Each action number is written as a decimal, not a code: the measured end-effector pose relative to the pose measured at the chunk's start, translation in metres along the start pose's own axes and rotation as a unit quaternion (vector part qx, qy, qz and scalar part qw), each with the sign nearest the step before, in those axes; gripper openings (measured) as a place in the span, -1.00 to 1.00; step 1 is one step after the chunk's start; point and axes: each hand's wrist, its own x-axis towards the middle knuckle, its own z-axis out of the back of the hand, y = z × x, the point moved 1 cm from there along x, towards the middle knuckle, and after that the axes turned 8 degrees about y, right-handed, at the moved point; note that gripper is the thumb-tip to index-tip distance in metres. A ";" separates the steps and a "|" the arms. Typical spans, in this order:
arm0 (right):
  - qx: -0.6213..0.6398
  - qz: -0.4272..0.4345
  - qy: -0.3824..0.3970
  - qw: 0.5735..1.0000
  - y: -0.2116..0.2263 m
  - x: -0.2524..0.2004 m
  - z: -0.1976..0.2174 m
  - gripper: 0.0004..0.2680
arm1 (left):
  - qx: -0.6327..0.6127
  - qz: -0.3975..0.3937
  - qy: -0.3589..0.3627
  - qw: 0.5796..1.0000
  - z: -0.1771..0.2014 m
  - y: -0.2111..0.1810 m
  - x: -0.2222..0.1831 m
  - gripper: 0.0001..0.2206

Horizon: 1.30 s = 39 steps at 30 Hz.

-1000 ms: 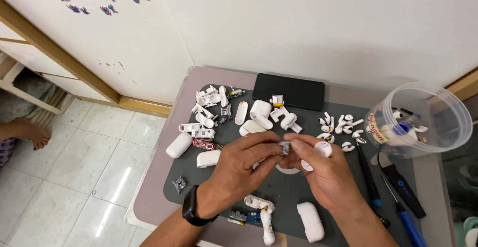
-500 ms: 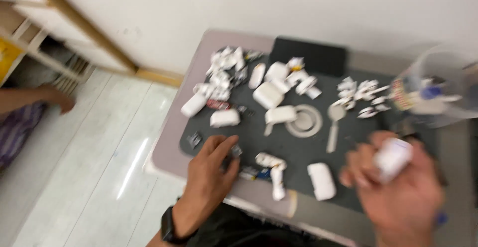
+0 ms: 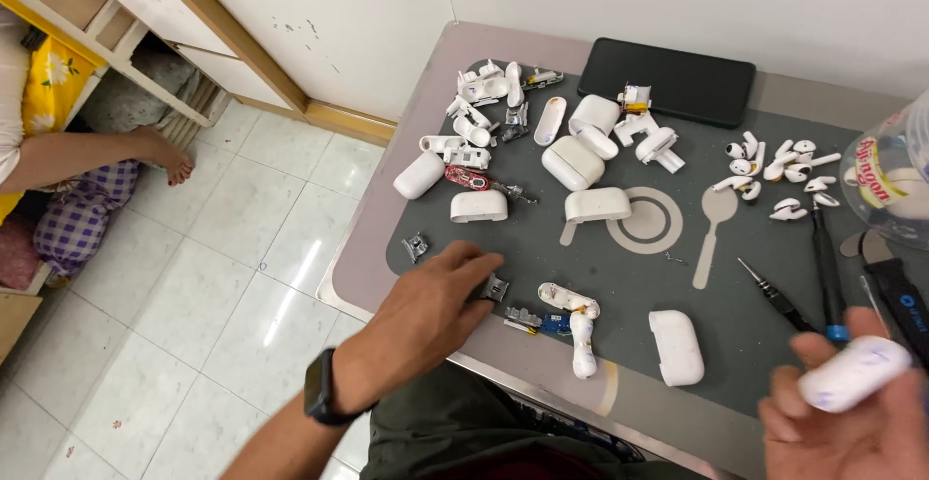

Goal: Disassembling, inspecting, and sorting various components of wireless earbuds and charging cases on a repair bench

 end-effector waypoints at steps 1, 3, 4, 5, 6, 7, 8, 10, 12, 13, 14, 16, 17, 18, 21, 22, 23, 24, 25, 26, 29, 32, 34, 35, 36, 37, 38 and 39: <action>0.049 0.003 0.062 0.997 -0.002 -0.001 -0.004 -0.68 | 0.036 -0.019 0.027 0.999 -0.002 0.002 0.006 -0.58; 0.098 0.010 0.120 0.988 -0.008 -0.003 -0.010 -0.67 | 0.072 -0.044 0.056 0.995 -0.001 0.008 0.013 -0.58; 0.137 0.000 0.157 0.978 -0.012 -0.004 -0.009 -0.65 | 0.110 -0.065 0.076 0.989 0.000 0.010 0.018 -0.77; 0.176 -0.008 0.194 0.965 -0.015 -0.004 -0.007 -0.63 | 0.148 -0.087 0.095 0.981 -0.001 0.011 0.023 -0.94; 0.171 0.006 0.186 0.968 -0.017 -0.005 -0.009 -0.63 | 0.148 -0.104 0.097 0.979 -0.001 0.011 0.021 -0.94; 0.179 -0.018 0.177 0.968 -0.020 -0.005 -0.009 -0.61 | 0.178 -0.099 0.091 0.975 -0.003 0.010 0.021 -0.93; 0.191 -0.040 0.166 0.967 -0.024 -0.006 -0.008 -0.58 | 0.209 -0.097 0.086 0.969 -0.005 0.011 0.023 -0.87; 0.164 -0.009 0.160 0.973 -0.021 -0.011 -0.020 -0.56 | 0.207 -0.115 0.073 0.969 -0.013 0.016 0.022 -0.90; 0.139 0.013 0.156 0.978 -0.016 -0.016 -0.032 -0.53 | 0.205 -0.124 0.060 0.969 -0.016 0.020 0.021 -0.92; 0.120 -0.002 0.137 0.983 -0.014 -0.018 -0.035 -0.59 | 0.202 -0.074 0.074 0.974 -0.017 0.023 0.023 -0.83; 0.103 -0.022 0.122 0.987 -0.014 -0.018 -0.041 -0.64 | 0.199 -0.017 0.086 0.976 -0.017 0.028 0.020 -0.60; 0.096 -0.039 0.114 0.988 -0.012 -0.020 -0.042 -0.67 | 0.171 -0.019 0.077 0.982 -0.016 0.024 0.020 -0.72; 0.089 -0.059 0.108 0.988 -0.013 -0.021 -0.043 -0.70 | 0.142 -0.018 0.067 0.987 -0.015 0.023 0.019 -0.84; 0.090 -0.060 0.109 0.988 -0.013 -0.021 -0.043 -0.70 | 0.143 -0.016 0.067 0.987 -0.013 0.019 0.018 -0.84; 0.104 -0.067 0.114 0.986 -0.016 -0.020 -0.042 -0.70 | 0.097 0.020 0.023 0.995 -0.006 -0.005 0.011 -0.92; 0.122 -0.051 0.132 0.982 -0.018 -0.019 -0.040 -0.68 | 0.004 0.038 -0.054 0.998 -0.001 -0.018 0.008 -0.91; 0.140 -0.035 0.150 0.978 -0.021 -0.018 -0.039 -0.66 | -0.089 0.056 -0.131 0.986 0.004 -0.031 0.003 -0.91; 0.140 -0.036 0.152 0.978 -0.025 -0.017 -0.034 -0.66 | -0.089 0.057 -0.133 0.985 -0.004 -0.035 0.002 -0.91; 0.152 -0.021 0.155 0.976 -0.029 -0.015 -0.030 -0.64 | -0.226 0.055 -0.166 0.958 -0.011 -0.038 -0.001 -0.86; 0.162 -0.009 0.160 0.974 -0.033 -0.013 -0.026 -0.63 | -0.359 0.052 -0.200 0.910 -0.019 -0.041 -0.004 -0.81; 0.122 0.010 0.126 0.984 -0.028 -0.013 -0.039 -0.67 | -0.467 0.046 -0.124 0.874 -0.023 -0.094 0.006 -0.95; 0.125 0.027 0.149 0.981 -0.032 -0.012 -0.041 -0.64 | -0.556 0.006 -0.073 0.828 -0.044 -0.108 0.020 -0.91; 0.101 0.021 0.118 0.988 -0.036 -0.014 -0.047 -0.69 | -0.566 -0.015 -0.077 0.820 -0.039 -0.123 0.022 -0.93; 0.074 0.017 0.080 0.994 -0.037 -0.015 -0.048 -0.73 | -0.579 -0.036 -0.075 0.811 -0.038 -0.132 0.024 -0.95; 0.073 0.020 0.078 0.994 -0.036 -0.013 -0.053 -0.73 | -0.580 -0.038 -0.072 0.811 -0.039 -0.133 0.027 -0.95; 0.091 0.031 0.110 0.989 -0.035 -0.011 -0.057 -0.74 | -0.557 -0.049 -0.090 0.824 -0.040 -0.135 0.029 -0.94; 0.107 0.042 0.141 0.983 -0.034 -0.011 -0.061 -0.75 | -0.534 -0.060 -0.107 0.836 -0.042 -0.138 0.031 -0.92; 0.106 0.045 0.137 0.984 -0.035 -0.012 -0.063 -0.75 | -0.536 -0.062 -0.102 0.836 -0.043 -0.139 0.031 -0.92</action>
